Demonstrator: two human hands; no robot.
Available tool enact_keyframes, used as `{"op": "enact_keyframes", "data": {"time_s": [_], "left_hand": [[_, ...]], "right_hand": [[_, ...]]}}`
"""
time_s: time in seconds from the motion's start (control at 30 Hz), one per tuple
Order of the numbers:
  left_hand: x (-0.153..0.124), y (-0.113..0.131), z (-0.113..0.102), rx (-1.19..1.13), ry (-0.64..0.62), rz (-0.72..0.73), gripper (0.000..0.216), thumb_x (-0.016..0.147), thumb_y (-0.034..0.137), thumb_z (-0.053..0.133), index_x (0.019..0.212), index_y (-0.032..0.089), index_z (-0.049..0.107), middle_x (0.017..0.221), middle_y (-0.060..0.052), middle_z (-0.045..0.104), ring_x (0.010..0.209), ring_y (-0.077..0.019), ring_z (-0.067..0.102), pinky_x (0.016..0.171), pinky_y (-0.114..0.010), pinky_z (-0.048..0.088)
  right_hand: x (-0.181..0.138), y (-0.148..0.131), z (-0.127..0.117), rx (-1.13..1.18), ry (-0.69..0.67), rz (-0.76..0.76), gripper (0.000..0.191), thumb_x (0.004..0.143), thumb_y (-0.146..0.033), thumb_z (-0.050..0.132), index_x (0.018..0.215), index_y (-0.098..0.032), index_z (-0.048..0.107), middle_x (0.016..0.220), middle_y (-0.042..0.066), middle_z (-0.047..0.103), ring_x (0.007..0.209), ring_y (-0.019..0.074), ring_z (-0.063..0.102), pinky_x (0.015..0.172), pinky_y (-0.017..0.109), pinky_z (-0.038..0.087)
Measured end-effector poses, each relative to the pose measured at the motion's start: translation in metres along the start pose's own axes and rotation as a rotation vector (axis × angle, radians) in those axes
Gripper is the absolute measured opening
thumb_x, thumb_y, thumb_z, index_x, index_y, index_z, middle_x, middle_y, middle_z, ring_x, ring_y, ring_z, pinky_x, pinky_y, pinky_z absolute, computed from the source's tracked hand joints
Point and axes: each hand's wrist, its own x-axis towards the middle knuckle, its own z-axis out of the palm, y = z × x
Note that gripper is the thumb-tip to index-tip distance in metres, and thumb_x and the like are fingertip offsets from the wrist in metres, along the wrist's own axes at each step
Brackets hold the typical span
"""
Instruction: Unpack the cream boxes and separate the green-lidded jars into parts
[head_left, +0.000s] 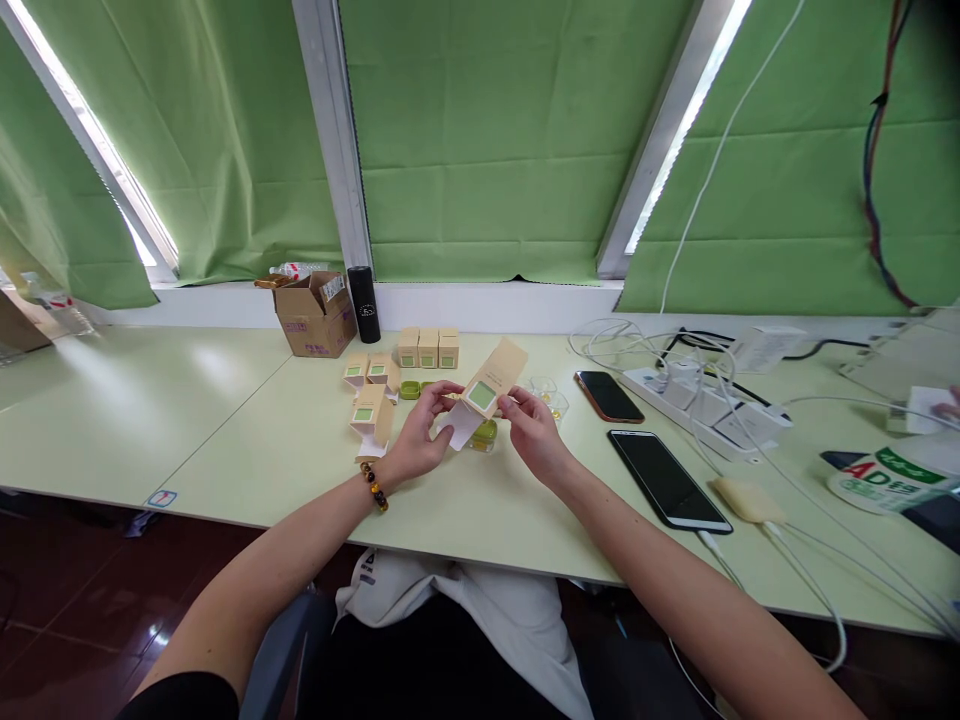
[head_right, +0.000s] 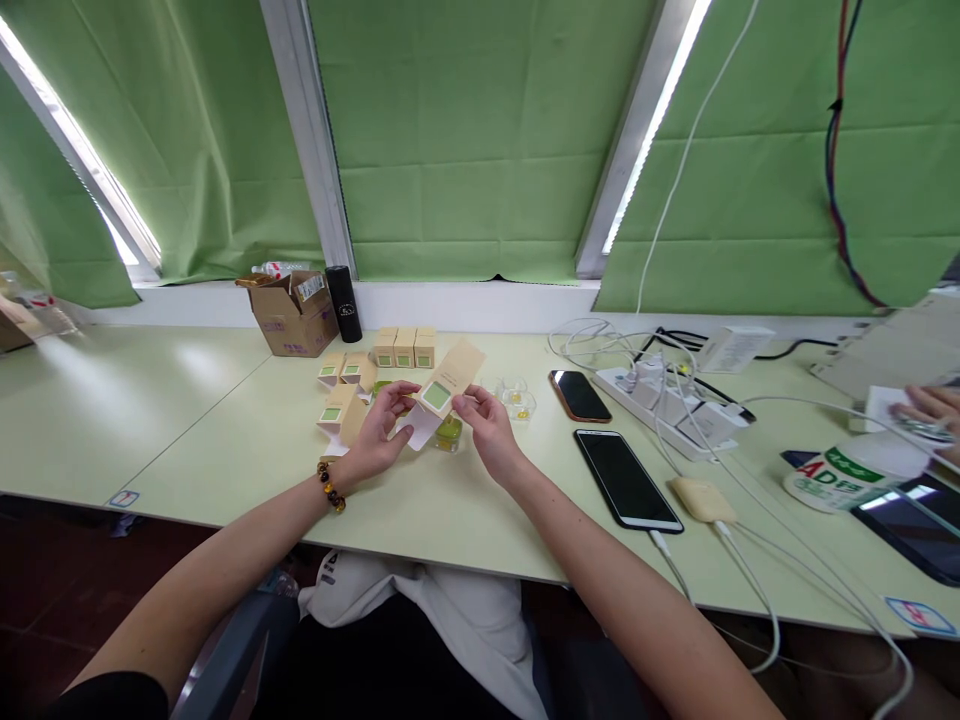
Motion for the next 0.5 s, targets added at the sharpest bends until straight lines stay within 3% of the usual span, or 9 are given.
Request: {"op": "enact_keyframes", "data": {"time_s": [0.27,0.5], "left_hand": [[-0.0017,-0.0017,0.0006,0.291,0.086,0.055,0.052,0.095,0.037,0.072,0.139,0.022,0.047,0.132,-0.015,0.060,0.118,-0.0282,0.060,0.105,-0.048,0.050],[-0.0047,-0.0039,0.0019,0.218,0.083,0.031,0.042,0.109,0.036,0.046,0.149,0.025,0.041,0.142,-0.016,0.060,0.128,-0.0266,0.063,0.101,-0.042,0.053]], "right_hand": [[0.0005,0.0048,0.0031,-0.067,-0.004,0.020,0.059,0.073,-0.066,0.087,0.111,-0.028,0.065,0.110,0.007,0.082,0.105,0.0288,0.077,0.098,0.046,0.060],[0.0026,0.0090,0.0013,-0.106,0.040,0.003,0.064,0.073,-0.065,0.088,0.119,-0.027,0.066,0.127,0.010,0.077,0.117,0.0294,0.073,0.100,0.045,0.061]]}}
